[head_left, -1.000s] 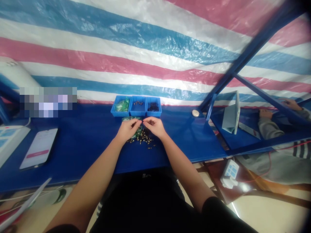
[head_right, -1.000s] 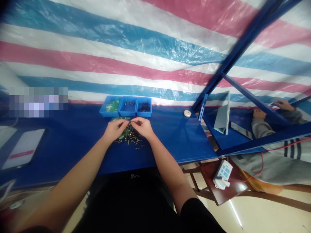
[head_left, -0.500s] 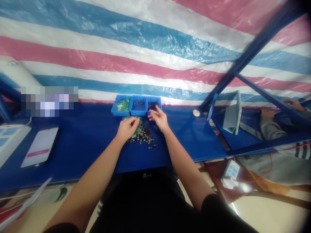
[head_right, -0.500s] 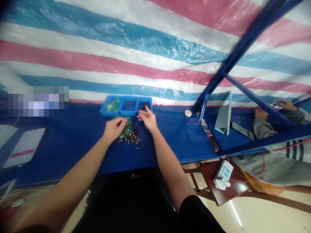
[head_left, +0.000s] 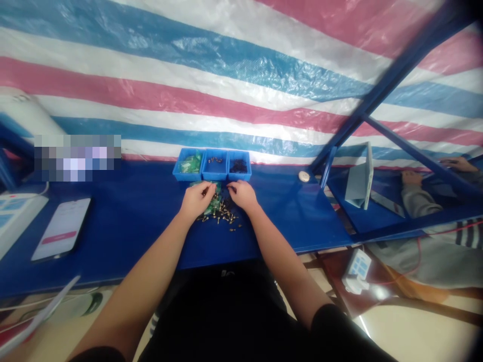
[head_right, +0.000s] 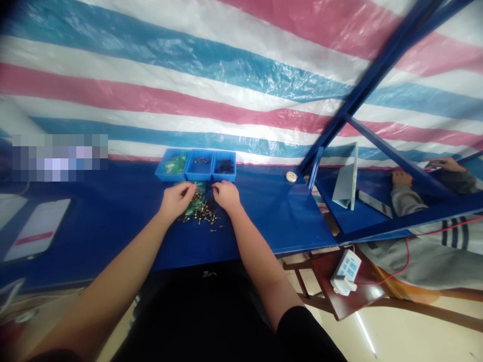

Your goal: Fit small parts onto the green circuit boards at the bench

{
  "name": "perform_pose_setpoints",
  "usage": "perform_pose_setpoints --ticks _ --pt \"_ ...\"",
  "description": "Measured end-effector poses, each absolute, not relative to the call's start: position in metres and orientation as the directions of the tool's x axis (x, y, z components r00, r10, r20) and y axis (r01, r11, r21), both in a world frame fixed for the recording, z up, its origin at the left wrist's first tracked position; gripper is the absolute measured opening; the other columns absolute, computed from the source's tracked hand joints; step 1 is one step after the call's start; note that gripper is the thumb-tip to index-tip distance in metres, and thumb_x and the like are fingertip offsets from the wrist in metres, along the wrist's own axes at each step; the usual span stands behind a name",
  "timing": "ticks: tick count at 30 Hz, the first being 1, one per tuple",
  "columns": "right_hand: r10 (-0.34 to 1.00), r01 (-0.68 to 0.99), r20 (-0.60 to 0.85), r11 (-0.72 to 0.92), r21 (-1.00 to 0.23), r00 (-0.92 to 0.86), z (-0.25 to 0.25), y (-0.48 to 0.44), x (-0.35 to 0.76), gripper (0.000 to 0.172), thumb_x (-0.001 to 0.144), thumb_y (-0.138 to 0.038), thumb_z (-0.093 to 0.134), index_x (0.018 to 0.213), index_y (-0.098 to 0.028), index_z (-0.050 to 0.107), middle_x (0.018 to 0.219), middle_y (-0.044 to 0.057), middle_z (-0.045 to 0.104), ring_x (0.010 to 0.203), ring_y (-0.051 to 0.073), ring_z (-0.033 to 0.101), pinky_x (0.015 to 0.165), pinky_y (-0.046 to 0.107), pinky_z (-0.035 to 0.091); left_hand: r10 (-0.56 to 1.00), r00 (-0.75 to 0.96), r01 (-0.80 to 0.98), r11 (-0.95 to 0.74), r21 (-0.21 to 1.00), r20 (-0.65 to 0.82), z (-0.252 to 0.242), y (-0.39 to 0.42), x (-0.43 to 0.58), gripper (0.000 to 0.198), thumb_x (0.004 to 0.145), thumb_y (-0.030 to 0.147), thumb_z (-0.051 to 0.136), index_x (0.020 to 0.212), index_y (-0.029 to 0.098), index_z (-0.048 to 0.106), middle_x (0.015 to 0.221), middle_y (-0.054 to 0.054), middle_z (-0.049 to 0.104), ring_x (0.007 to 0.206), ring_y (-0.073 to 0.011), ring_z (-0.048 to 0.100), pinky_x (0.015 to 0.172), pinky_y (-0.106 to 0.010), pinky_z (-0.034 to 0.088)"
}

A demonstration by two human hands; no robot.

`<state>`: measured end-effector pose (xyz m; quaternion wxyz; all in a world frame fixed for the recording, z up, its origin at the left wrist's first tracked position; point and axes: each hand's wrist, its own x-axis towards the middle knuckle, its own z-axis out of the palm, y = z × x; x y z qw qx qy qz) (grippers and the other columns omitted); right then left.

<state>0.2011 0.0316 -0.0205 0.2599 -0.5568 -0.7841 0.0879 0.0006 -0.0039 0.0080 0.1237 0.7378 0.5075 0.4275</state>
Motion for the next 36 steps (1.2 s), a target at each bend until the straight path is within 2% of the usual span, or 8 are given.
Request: perform_pose_setpoints --ticks 3,6,9,12,16,22,30,36 --pt "0.908 0.805 0.347 0.381 -0.454 -0.234 -0.021 0.029 0.205 0.019 0.091 -0.024 0.055 0.093 -0.020 0.073 0.094 0.010 0.064 0.093 0.024 0.057 0.088 0.036 0.046 0.854 0.112 0.637 -0.454 0.623 0.508 0.008 -0.004 0.001 0.031 0.093 0.041 0.052 0.086 0.019 0.072 0.075 -0.001 0.070 0.065 -0.0134 0.062 0.065 -0.024 0.045" --pt "0.885 0.706 0.430 0.419 -0.571 -0.178 -0.017 0.024 0.209 0.020 0.093 -0.023 0.051 0.094 -0.019 0.070 0.100 0.009 0.066 0.095 0.022 0.059 0.091 0.036 0.047 0.855 0.121 0.627 -0.460 0.629 0.505 0.007 -0.004 0.001 0.029 0.092 0.042 0.054 0.089 0.019 0.072 0.071 0.001 0.068 0.062 -0.0126 0.060 0.065 -0.024 0.045" --pt "0.866 0.516 0.478 0.479 -0.710 -0.146 -0.011 0.017 0.206 0.021 0.095 -0.029 0.050 0.099 -0.020 0.068 0.099 0.006 0.069 0.087 0.018 0.062 0.081 0.031 0.050 0.859 0.153 0.609 -0.471 0.639 0.488 0.004 -0.002 0.002 0.030 0.089 0.044 0.058 0.101 0.021 0.072 0.064 0.003 0.063 0.058 -0.0119 0.057 0.064 -0.023 0.045" --pt "0.857 0.380 0.493 0.510 -0.772 -0.149 -0.006 0.012 0.199 0.022 0.093 -0.036 0.055 0.098 -0.021 0.070 0.099 0.006 0.071 0.083 0.016 0.064 0.072 0.028 0.051 0.856 0.176 0.598 -0.485 0.638 0.486 0.003 0.000 0.002 0.032 0.088 0.045 0.060 0.106 0.022 0.073 0.065 0.003 0.063 0.059 -0.0122 0.057 0.065 -0.023 0.045" --pt "0.864 0.322 0.477 0.502 -0.802 -0.159 -0.004 0.008 0.194 0.022 0.090 -0.038 0.060 0.097 -0.022 0.073 0.096 0.006 0.072 0.082 0.017 0.066 0.072 0.029 0.053 0.844 0.203 0.588 -0.510 0.628 0.496 0.003 -0.001 0.001 0.029 0.088 0.045 0.061 0.101 0.022 0.074 0.071 0.001 0.068 0.061 -0.0125 0.059 0.065 -0.024 0.045" --pt "0.860 0.266 0.476 0.510 -0.818 -0.185 -0.003 0.006 0.194 0.022 0.088 -0.039 0.062 0.095 -0.021 0.074 0.095 0.006 0.073 0.080 0.016 0.066 0.073 0.029 0.053 0.845 0.183 0.573 -0.507 0.644 0.502 0.004 -0.002 0.002 0.031 0.088 0.048 0.061 0.102 0.023 0.073 0.068 0.002 0.066 0.059 -0.0121 0.057 0.063 -0.024 0.045" --pt "0.905 0.209 0.399 0.423 -0.882 -0.150 0.001 0.001 0.190 0.028 0.084 -0.042 0.066 0.102 -0.021 0.073 0.096 0.005 0.074 0.081 0.017 0.068 0.075 0.030 0.054 0.857 0.209 0.603 -0.492 0.628 0.471 0.006 -0.003 0.002 0.033 0.092 0.048 0.053 0.094 0.020 0.071 0.079 -0.002 0.071 0.067 -0.0151 0.063 0.066 -0.025 0.047" --pt "0.922 0.147 0.371 0.384 -0.911 -0.112 0.002 0.002 0.190 0.028 0.080 -0.041 0.069 0.097 -0.020 0.074 0.091 0.005 0.075 0.078 0.017 0.068 0.073 0.030 0.054 0.859 0.197 0.571 -0.492 0.657 0.473 0.007 -0.004 0.003 0.032 0.089 0.048 0.058 0.104 0.021 0.070 0.065 0.002 0.064 0.058 -0.0126 0.058 0.063 -0.023 0.046"
